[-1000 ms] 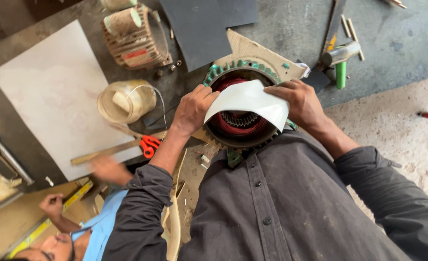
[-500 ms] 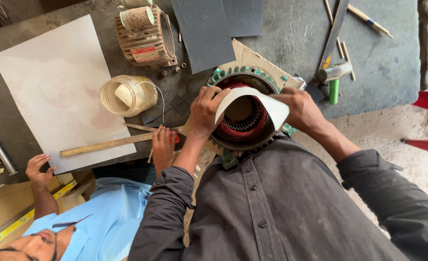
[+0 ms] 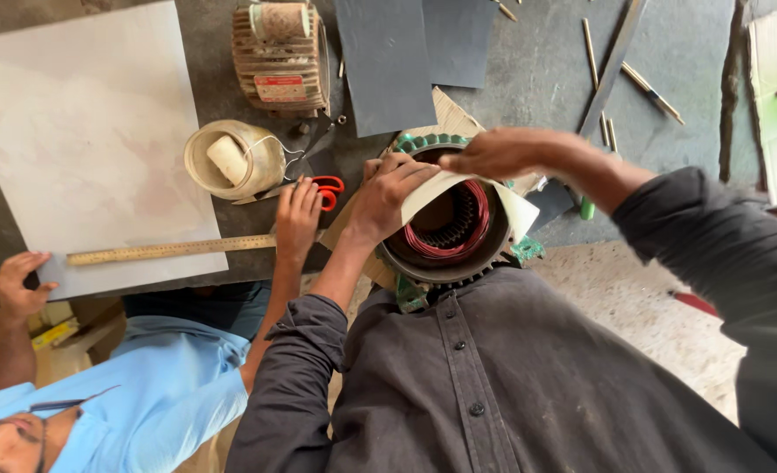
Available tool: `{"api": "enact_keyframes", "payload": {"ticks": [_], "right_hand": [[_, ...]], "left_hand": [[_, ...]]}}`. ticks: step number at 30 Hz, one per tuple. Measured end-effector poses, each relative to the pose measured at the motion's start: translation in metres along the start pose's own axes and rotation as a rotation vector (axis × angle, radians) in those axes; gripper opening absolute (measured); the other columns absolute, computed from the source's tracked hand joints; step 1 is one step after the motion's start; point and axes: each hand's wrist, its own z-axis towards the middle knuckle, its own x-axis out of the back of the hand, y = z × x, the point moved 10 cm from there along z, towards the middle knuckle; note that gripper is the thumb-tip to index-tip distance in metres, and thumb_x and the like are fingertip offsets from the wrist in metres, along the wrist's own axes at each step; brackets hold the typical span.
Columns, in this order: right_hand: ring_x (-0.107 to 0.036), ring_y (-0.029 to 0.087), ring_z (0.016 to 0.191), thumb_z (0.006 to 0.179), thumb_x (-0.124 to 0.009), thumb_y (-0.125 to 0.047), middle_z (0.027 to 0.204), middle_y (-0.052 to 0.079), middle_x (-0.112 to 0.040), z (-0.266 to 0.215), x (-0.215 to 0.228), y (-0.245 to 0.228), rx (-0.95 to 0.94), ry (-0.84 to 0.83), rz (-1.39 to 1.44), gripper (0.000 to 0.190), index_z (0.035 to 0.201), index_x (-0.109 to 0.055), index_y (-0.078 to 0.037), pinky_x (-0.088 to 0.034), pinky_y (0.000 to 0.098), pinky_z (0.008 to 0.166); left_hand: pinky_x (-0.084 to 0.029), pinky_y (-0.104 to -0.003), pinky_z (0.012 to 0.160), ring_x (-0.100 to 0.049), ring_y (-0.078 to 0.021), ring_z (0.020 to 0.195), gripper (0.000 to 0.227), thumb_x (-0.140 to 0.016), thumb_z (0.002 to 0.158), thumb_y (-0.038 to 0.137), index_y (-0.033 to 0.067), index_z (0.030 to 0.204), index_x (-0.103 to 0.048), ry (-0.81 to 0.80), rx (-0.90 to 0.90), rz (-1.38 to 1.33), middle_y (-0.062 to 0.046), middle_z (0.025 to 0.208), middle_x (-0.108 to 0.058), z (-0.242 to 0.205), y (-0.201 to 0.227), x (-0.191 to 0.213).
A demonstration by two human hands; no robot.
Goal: The person places white and black insulating sheets into the slots of a motor stator containing copper windings. They use scissors to trim the black sheet to fit the stator shape and continue layering insulation between the windings.
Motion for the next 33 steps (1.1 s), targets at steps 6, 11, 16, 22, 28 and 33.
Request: {"api": "enact_keyframes", "payload": {"ticks": [6, 11, 16, 22, 28, 33], "right_hand": [[-0.067, 0.038, 0.126, 0.097, -0.029, -0.072, 0.129, 0.025, -0.069, 0.015, -0.024, 0.031, -0.124, 0.081, 0.181, 0.085, 0.132, -0.071, -0.006, -0.054, 0.0570, 0.108], [-0.048, 0.041, 0.139, 0.097, -0.020, -0.071, 0.143, 0.026, -0.056, 0.030, -0.048, 0.040, -0.037, 0.169, 0.084, 0.084, 0.153, -0.044, -0.013, -0.038, 0.0579, 0.115], [-0.042, 0.041, 0.147, 0.097, -0.023, -0.069, 0.152, 0.027, -0.049, 0.026, -0.039, 0.049, -0.076, 0.122, 0.365, 0.084, 0.155, -0.044, -0.011, -0.038, 0.0612, 0.117], [-0.059, 0.037, 0.121, 0.092, -0.063, -0.046, 0.136, 0.025, -0.058, -0.055, 0.017, -0.010, 0.215, 0.140, 0.035, 0.079, 0.157, -0.037, -0.009, -0.048, 0.0539, 0.102], [-0.073, 0.027, 0.060, 0.097, -0.054, -0.005, 0.087, 0.016, -0.078, -0.073, -0.003, -0.045, 0.029, 0.432, -0.329, 0.049, 0.145, -0.056, -0.010, -0.062, 0.0414, 0.057], [-0.071, 0.021, 0.059, 0.100, -0.058, -0.006, 0.085, 0.019, -0.078, -0.075, -0.005, -0.049, 0.178, 0.618, -0.360, 0.031, 0.128, -0.072, -0.006, -0.060, 0.0376, 0.062]], "left_hand": [[-0.040, -0.033, 0.104, -0.060, -0.0201, 0.121, 0.040, -0.069, 0.094, 0.021, 0.0098, 0.133, -0.069, 0.039, -0.043, -0.034, 0.000, 0.126, -0.073, -0.005, -0.006, -0.006], [-0.035, -0.040, 0.093, -0.064, -0.0139, 0.108, 0.031, -0.064, 0.095, 0.022, 0.0127, 0.123, -0.073, 0.048, 0.025, 0.090, 0.003, 0.115, -0.076, -0.006, -0.003, -0.015], [-0.038, -0.039, 0.094, -0.063, -0.0180, 0.105, 0.029, -0.065, 0.092, 0.024, 0.0107, 0.117, -0.072, 0.102, 0.004, 0.105, -0.001, 0.110, -0.075, 0.001, 0.000, -0.002], [-0.054, -0.042, 0.088, -0.067, -0.0273, 0.097, 0.008, -0.066, 0.083, 0.009, 0.0080, 0.091, -0.069, 0.039, 0.130, 0.263, -0.008, 0.095, -0.070, -0.012, -0.012, -0.010], [-0.060, -0.038, 0.071, -0.069, -0.0312, 0.090, 0.005, -0.064, 0.079, -0.003, 0.0020, 0.080, -0.061, 0.012, 0.056, 0.217, -0.016, 0.090, -0.065, -0.008, -0.006, -0.019], [-0.060, -0.041, 0.063, -0.068, -0.0337, 0.085, 0.014, -0.066, 0.087, 0.002, -0.0012, 0.074, -0.060, -0.030, 0.077, 0.153, -0.019, 0.086, -0.065, -0.012, -0.016, -0.026]]}}
